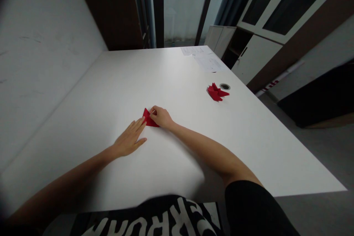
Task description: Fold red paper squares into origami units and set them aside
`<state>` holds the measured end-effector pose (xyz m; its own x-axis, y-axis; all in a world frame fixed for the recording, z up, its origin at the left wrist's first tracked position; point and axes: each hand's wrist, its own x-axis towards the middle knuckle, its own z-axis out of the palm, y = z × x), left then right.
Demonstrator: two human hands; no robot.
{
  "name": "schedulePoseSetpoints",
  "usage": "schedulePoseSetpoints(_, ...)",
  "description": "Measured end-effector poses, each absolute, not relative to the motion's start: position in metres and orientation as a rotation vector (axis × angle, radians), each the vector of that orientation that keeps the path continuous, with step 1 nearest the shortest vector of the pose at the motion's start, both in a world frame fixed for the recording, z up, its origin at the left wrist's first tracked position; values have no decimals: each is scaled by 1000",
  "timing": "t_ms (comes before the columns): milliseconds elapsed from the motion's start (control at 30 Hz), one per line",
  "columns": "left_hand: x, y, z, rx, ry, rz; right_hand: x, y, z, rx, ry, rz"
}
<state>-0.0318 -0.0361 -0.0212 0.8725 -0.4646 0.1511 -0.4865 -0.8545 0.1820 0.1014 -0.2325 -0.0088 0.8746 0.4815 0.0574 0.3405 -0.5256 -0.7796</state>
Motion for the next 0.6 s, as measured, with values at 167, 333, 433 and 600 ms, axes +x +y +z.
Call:
schedulePoseSetpoints(167,-25,-34,-21,2755,-661,192,101,-232,-18,-2034,-526,179)
schedulePoseSetpoints(333,-10,-34,-17,2623,-494,311,109,-227,-18,-1714,-336,383)
schedulePoseSetpoints(433,-6,-35,-15,2607,-498,327,113,-224,-13,-1504,-237,544)
schedulePoseSetpoints(600,-4,-37,-16,2552,-425,376,110,-225,-10,-1649,-340,615)
